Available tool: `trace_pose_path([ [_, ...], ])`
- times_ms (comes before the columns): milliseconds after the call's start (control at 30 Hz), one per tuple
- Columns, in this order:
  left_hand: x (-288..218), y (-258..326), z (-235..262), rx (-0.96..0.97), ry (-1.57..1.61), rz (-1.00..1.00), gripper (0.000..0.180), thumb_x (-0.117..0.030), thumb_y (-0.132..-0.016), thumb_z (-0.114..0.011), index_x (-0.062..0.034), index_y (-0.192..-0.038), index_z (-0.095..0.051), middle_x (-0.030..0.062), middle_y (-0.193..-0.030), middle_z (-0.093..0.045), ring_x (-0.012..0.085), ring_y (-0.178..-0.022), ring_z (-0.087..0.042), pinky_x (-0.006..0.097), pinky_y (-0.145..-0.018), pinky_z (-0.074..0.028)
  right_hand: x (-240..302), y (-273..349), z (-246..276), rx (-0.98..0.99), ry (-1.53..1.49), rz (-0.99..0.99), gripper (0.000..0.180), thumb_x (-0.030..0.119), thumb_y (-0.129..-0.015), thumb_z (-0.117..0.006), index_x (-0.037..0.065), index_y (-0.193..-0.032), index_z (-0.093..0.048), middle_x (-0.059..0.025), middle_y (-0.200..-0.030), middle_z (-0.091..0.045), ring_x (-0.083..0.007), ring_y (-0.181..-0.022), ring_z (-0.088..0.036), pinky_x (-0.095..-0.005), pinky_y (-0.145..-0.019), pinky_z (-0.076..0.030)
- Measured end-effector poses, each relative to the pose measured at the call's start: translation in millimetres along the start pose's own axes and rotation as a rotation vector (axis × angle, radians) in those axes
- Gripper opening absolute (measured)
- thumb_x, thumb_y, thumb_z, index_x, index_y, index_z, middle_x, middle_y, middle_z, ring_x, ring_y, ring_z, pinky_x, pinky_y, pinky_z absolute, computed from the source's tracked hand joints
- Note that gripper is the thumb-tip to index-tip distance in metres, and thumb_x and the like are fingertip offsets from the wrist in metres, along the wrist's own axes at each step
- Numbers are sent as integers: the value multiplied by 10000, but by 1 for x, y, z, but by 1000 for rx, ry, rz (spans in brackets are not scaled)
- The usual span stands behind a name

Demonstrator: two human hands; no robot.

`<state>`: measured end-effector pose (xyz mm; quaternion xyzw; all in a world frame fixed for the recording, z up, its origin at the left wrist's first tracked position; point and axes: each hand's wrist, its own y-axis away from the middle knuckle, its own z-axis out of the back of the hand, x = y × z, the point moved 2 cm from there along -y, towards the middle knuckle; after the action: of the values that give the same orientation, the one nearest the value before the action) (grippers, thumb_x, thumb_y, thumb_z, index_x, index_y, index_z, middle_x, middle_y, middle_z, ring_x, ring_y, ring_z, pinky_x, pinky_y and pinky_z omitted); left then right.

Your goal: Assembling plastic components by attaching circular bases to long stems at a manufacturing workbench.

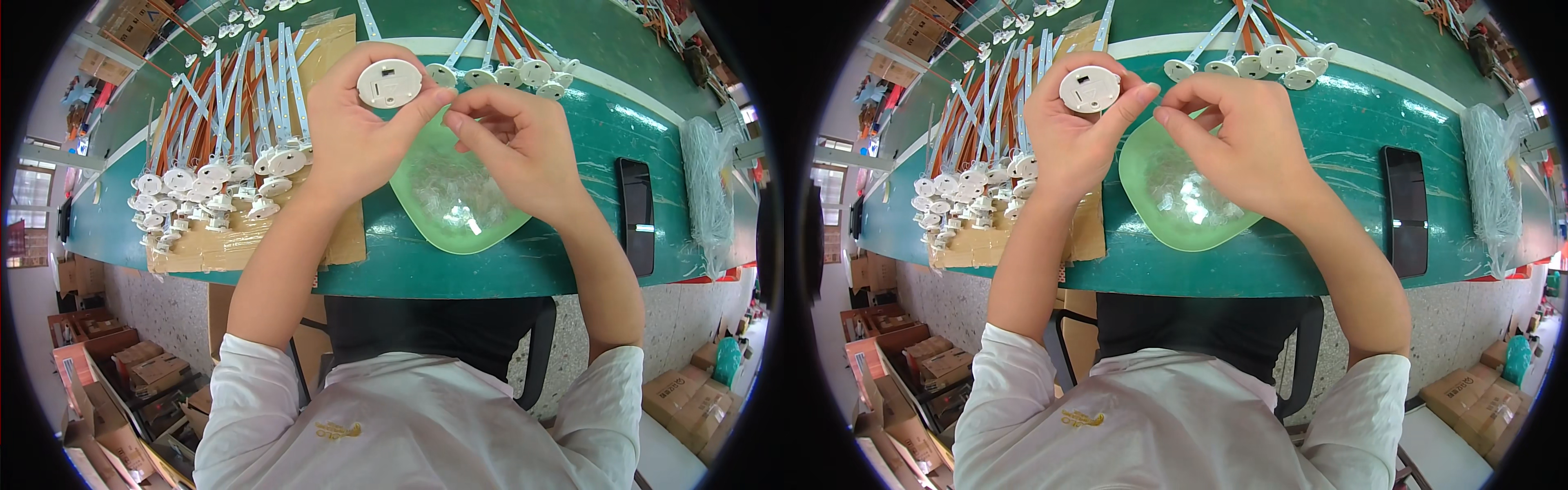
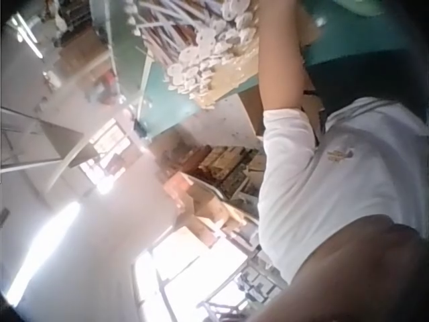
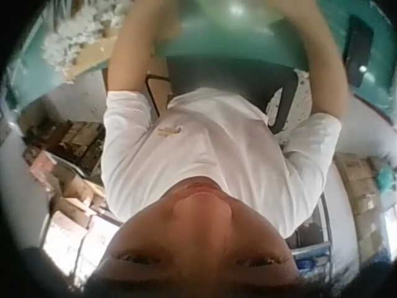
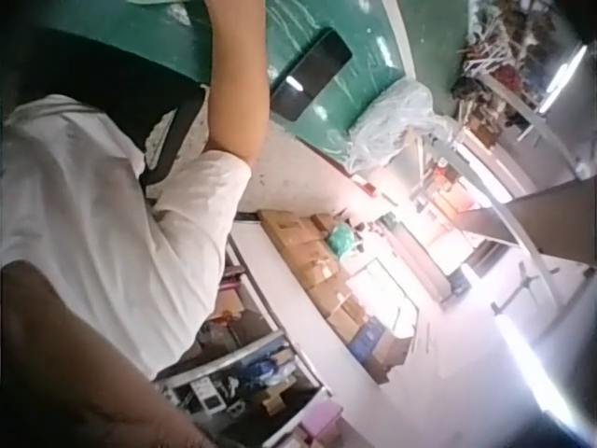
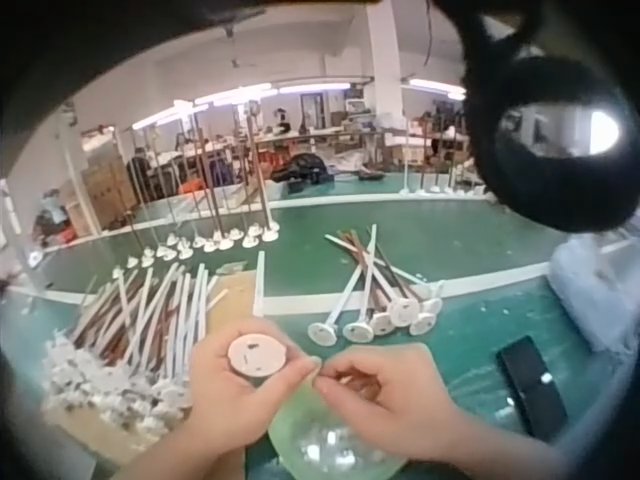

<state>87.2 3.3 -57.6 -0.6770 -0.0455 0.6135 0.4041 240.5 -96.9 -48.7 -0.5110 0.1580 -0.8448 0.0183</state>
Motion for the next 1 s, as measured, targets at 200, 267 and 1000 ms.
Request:
trace_pose_path([
  [200, -1, -1, -1, -3, -10, 20, 237, -14, -805, -820, -37, -964, -646, 24, -849, -705, 89, -813, -660, 247, -745, -531, -3, 1, -1, -48, -72, 1, 140, 79, -948, -695, -38, -1024, -701, -51, -893, -708, -102, -776, -679, -239, -728, -544],
  [267, -2, 0, -1, -18, 12, 14, 239, -12, -803, -822, -37, -961, -645, 21, -850, -704, 86, -814, -658, 246, -741, -531, -1, 2, -1, -59, -105, -12, 137, 77, -950, -693, -39, -1022, -701, -52, -892, -708, -103, -776, -678, -239, -729, -544],
  [1000, -1, 9, -15, 237, -539, -211, 572, 29, -887, -685, -128, -1420, -547, 161, -911, -699, 230, -749, -726, 304, -635, -540, 5, 5, -1, -463, 431, 609, 111, -22, -831, -745, 13, -933, -720, -83, -827, -737, -183, -680, -708, -259, -628, -553],
])
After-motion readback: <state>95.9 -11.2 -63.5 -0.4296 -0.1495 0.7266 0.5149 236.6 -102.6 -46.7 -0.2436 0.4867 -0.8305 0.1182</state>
